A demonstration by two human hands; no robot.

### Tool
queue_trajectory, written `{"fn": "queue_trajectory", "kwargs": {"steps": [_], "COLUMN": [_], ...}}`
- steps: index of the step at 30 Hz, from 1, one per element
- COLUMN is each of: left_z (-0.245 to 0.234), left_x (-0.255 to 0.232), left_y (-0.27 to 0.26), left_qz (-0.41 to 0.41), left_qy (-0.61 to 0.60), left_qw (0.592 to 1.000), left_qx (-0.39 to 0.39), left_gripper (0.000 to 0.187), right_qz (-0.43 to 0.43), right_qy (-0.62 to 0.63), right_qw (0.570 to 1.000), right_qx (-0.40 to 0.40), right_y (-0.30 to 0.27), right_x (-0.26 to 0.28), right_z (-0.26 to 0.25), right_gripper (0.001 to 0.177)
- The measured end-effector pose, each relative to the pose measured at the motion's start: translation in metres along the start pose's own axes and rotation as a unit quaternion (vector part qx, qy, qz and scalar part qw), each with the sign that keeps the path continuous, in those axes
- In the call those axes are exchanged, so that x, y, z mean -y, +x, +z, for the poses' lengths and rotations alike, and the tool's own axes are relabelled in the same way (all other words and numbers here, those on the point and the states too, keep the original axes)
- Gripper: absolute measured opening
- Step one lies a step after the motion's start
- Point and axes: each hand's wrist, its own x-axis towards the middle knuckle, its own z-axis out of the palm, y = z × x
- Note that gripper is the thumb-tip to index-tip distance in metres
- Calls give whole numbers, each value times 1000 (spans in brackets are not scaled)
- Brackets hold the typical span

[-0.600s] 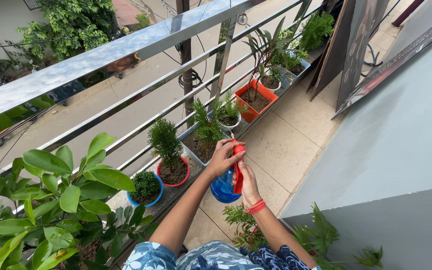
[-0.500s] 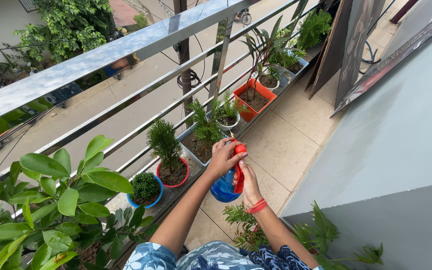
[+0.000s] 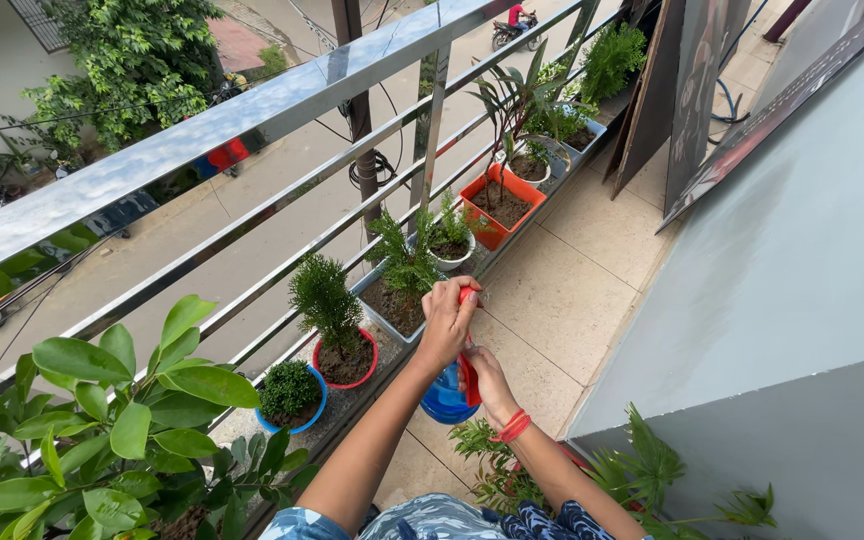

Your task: The person uses a blue spray bottle to water several potted plants on a balcony. They move along the railing, spraying water onto the leaves and soil of different plants, including ferns and a citrus tree.

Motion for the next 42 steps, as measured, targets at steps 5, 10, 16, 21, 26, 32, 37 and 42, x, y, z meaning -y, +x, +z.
{"fn": "queue_trajectory", "kwargs": {"steps": [5, 10, 16, 21, 26, 32, 37, 42], "left_z": [9, 0, -27, 8, 1, -14, 10, 9], "left_x": [28, 3, -29, -1, 15, -22, 2, 25], "left_y": [-9, 16, 82, 18, 11, 74, 41, 16], "left_qz": [36, 20, -15, -23, 59, -30, -43, -37], "left_qy": [108, 95, 82, 53, 130, -50, 35, 55], "left_qw": [993, 995, 984, 993, 986, 993, 992, 991], "left_qx": [45, 27, 154, 107, 90, 105, 115, 113], "left_gripper": [31, 35, 32, 32, 27, 25, 31, 30], "right_qz": [8, 21, 8, -6, -9, -4, -6, 5], "right_qy": [20, 13, 0, 15, 41, 7, 17, -21], "right_qw": [1000, 1000, 999, 999, 999, 1000, 1000, 1000], "right_qx": [-15, -2, -32, -41, -34, -29, -14, -22], "right_y": [-6, -13, -17, -13, -6, -23, -12, -8], "right_x": [5, 27, 41, 37, 26, 43, 51, 44], "right_z": [6, 14, 24, 15, 14, 18, 16, 9], "right_gripper": [29, 36, 39, 37, 34, 42, 41, 41]}}
